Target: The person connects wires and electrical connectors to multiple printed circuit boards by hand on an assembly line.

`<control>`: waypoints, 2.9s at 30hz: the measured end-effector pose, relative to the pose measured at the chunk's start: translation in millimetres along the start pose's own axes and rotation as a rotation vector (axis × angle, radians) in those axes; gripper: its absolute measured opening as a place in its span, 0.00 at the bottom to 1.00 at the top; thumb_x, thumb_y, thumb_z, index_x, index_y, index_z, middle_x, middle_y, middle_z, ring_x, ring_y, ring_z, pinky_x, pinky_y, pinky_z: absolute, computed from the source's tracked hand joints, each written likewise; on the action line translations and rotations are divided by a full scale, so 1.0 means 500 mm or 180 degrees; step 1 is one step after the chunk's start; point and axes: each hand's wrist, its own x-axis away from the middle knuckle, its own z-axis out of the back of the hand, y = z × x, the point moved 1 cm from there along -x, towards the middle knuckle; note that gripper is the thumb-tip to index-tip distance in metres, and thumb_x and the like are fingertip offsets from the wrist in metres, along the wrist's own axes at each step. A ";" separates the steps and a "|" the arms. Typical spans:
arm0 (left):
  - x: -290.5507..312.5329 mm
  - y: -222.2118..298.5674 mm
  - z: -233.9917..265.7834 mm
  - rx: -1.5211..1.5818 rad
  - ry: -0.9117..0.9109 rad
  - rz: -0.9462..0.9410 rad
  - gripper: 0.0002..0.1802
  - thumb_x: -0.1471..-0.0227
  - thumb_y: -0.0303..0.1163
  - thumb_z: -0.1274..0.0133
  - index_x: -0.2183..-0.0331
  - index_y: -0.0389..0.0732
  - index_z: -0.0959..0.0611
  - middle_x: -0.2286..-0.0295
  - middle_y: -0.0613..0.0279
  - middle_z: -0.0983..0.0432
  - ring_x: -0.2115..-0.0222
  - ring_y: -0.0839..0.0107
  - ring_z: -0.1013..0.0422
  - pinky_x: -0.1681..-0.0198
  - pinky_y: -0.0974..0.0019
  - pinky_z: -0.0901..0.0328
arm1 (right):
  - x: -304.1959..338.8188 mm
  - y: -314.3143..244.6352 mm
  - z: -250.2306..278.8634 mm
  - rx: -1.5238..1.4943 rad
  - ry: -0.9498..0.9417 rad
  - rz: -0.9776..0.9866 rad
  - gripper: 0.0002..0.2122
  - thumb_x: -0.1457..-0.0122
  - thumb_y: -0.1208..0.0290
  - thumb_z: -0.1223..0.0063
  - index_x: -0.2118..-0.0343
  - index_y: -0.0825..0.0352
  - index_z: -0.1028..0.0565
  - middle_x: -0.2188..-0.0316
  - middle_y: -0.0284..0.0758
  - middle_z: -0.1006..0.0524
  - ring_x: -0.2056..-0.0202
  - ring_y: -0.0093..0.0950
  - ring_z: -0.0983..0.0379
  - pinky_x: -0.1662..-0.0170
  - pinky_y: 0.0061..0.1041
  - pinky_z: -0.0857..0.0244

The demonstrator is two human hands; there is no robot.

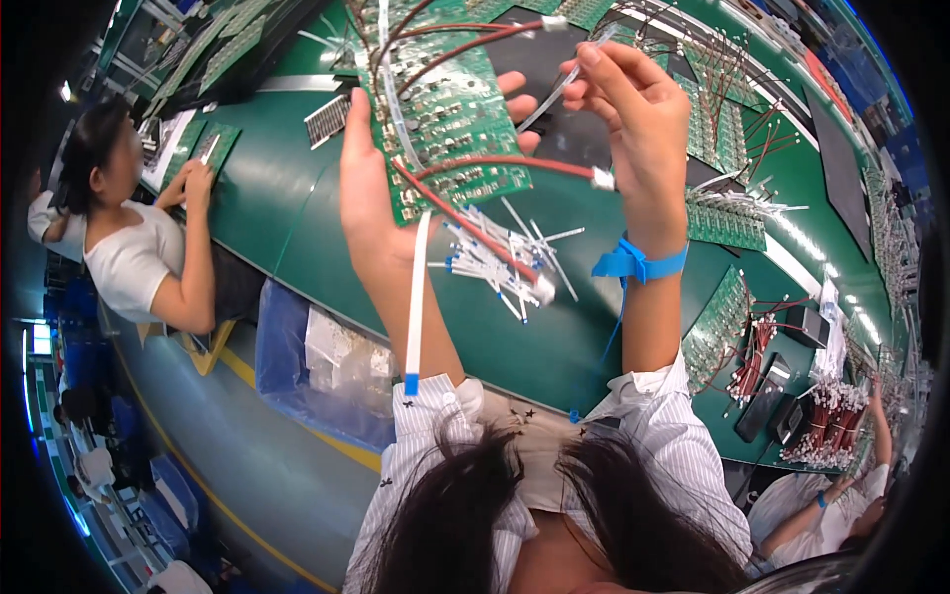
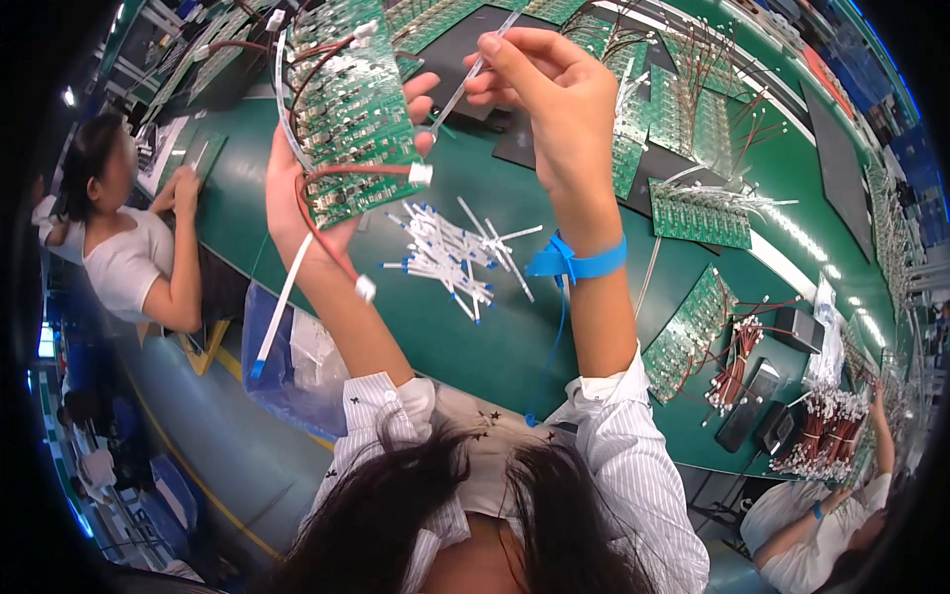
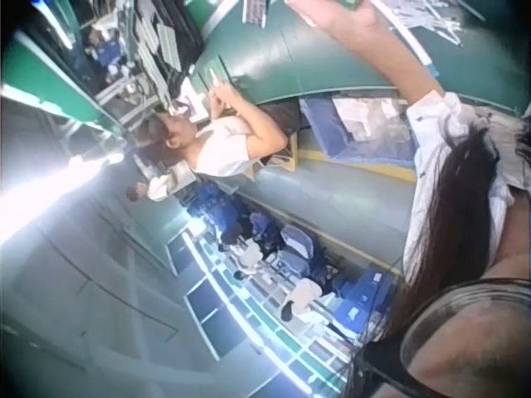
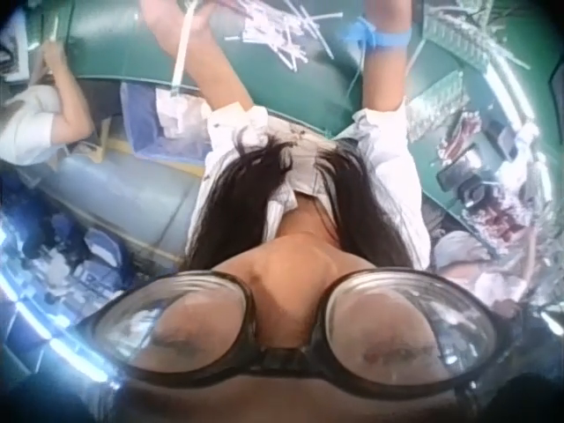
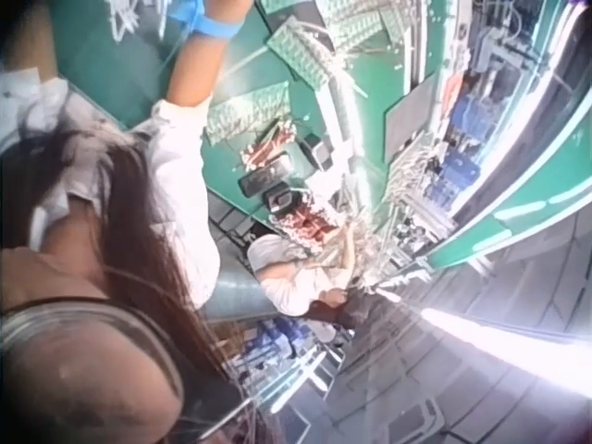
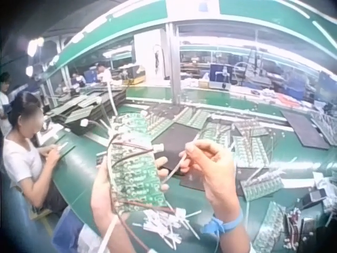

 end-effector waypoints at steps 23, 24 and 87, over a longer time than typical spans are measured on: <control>-0.076 0.002 0.001 -0.0697 0.0581 -0.0210 0.43 0.46 0.57 0.84 0.49 0.23 0.44 0.53 0.29 0.43 0.54 0.45 0.38 0.50 0.51 0.41 | -0.035 -0.028 0.029 0.1178 0.0160 0.0253 0.06 0.52 0.76 0.44 0.74 0.73 0.26 0.75 0.35 0.24 0.75 0.19 0.28 0.74 0.16 0.34; -0.073 0.004 -0.001 -0.0801 0.0660 -0.0223 0.43 0.46 0.57 0.83 0.50 0.23 0.43 0.54 0.30 0.42 0.55 0.46 0.37 0.52 0.52 0.39 | -0.034 -0.032 0.033 0.1597 0.0104 0.0309 0.05 0.53 0.76 0.44 0.75 0.72 0.26 0.75 0.34 0.24 0.75 0.19 0.28 0.74 0.16 0.33; -0.064 0.002 -0.004 -0.0441 0.0363 -0.0678 0.32 0.44 0.52 0.76 0.61 0.34 0.28 0.69 0.50 0.25 0.70 0.63 0.26 0.66 0.63 0.30 | -0.020 0.038 -0.008 -0.0649 -0.1607 -0.0111 0.10 0.47 0.80 0.55 0.61 0.75 0.35 0.72 0.40 0.29 0.73 0.34 0.27 0.67 0.28 0.34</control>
